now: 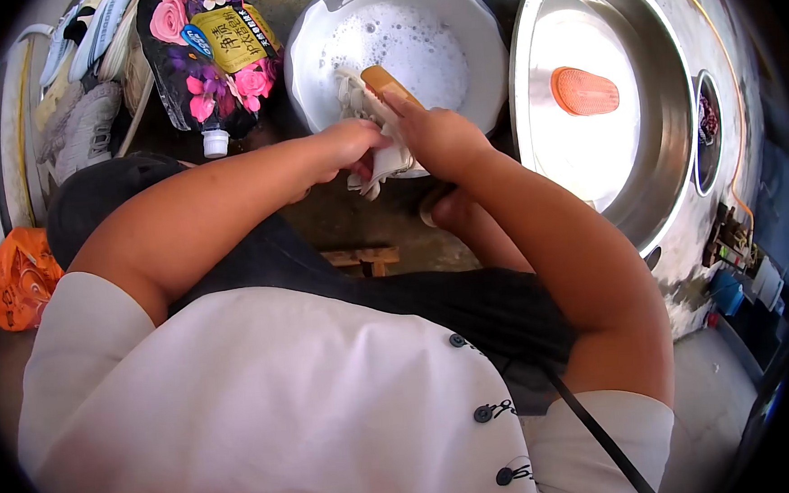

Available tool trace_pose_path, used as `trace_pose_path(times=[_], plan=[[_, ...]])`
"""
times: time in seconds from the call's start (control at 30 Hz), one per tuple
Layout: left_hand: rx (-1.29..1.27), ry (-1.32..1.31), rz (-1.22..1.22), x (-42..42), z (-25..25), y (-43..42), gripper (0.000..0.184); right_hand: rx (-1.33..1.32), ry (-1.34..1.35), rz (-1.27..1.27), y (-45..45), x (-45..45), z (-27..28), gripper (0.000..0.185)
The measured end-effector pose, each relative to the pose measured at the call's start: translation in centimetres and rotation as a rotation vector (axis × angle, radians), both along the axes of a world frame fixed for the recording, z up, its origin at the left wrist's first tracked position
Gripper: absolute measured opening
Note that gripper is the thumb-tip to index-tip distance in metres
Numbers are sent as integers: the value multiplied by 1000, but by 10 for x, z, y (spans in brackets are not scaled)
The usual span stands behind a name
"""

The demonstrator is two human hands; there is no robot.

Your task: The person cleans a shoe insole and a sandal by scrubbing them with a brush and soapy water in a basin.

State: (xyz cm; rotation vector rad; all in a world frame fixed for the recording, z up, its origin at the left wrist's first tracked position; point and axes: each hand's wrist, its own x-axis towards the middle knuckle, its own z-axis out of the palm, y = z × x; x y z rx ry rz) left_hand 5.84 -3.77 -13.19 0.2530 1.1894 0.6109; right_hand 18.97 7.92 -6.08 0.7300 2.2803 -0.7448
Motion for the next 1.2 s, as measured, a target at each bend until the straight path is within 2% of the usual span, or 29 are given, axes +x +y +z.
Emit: trace_pose_path(times=[0.07,0.1,0.13,0.2,0.33,0.4,0.47,0.53,0.57,0.6,0.67,0.7,0.77,0.87,1.0,1.07,1.1,1.17,1.2], plan=[[20,45,22,0,1,-2,25,-90,30,-68,-9,20,28,58],[15,41,26,1,-1,-4,25,-117,-18,-33,-18,25,56,63],[14,18,22,1,-4,-4,25,-117,-21,-34,-22,28,60,63],[11,-7,8,3,-8,-7,25,-61,-258,4,-26,33,64,68],[8,10,-47,1,-5,-2,28,48,-125,148,-19,12,17,64],[-1,24,-68,1,-3,-1,29,55,-61,144,-11,-8,-3,60],[38,170,-88,2,-3,2,29,67,0,135,0,-20,-18,56],[53,183,-104,1,-1,0,28,99,32,-128,12,-27,-37,51],[66,196,-124,-2,0,0,27,41,131,-249,22,-22,-56,53],[60,199,-121,-4,1,0,27,35,134,-246,24,-17,-61,53],[162,357,-327,-5,2,3,30,-122,203,-477,26,-6,-73,66],[160,352,-332,-5,1,2,30,-124,199,-483,25,-6,-67,66],[353,653,-325,-1,1,-1,35,-393,1,-584,24,-9,-47,87],[399,714,-267,5,6,-3,39,-408,-44,-625,30,-6,-86,95],[430,709,-322,-1,3,-1,40,-512,29,-647,25,-18,-92,97],[248,311,-276,-9,3,7,42,-504,-41,-651,30,-24,-84,91],[250,313,-276,-8,2,6,42,-502,-38,-651,31,-23,-76,91],[326,567,199,-4,-5,0,47,-639,117,-923,32,-14,-60,87],[329,567,201,-5,-11,1,47,-637,119,-922,30,-8,-64,87]])
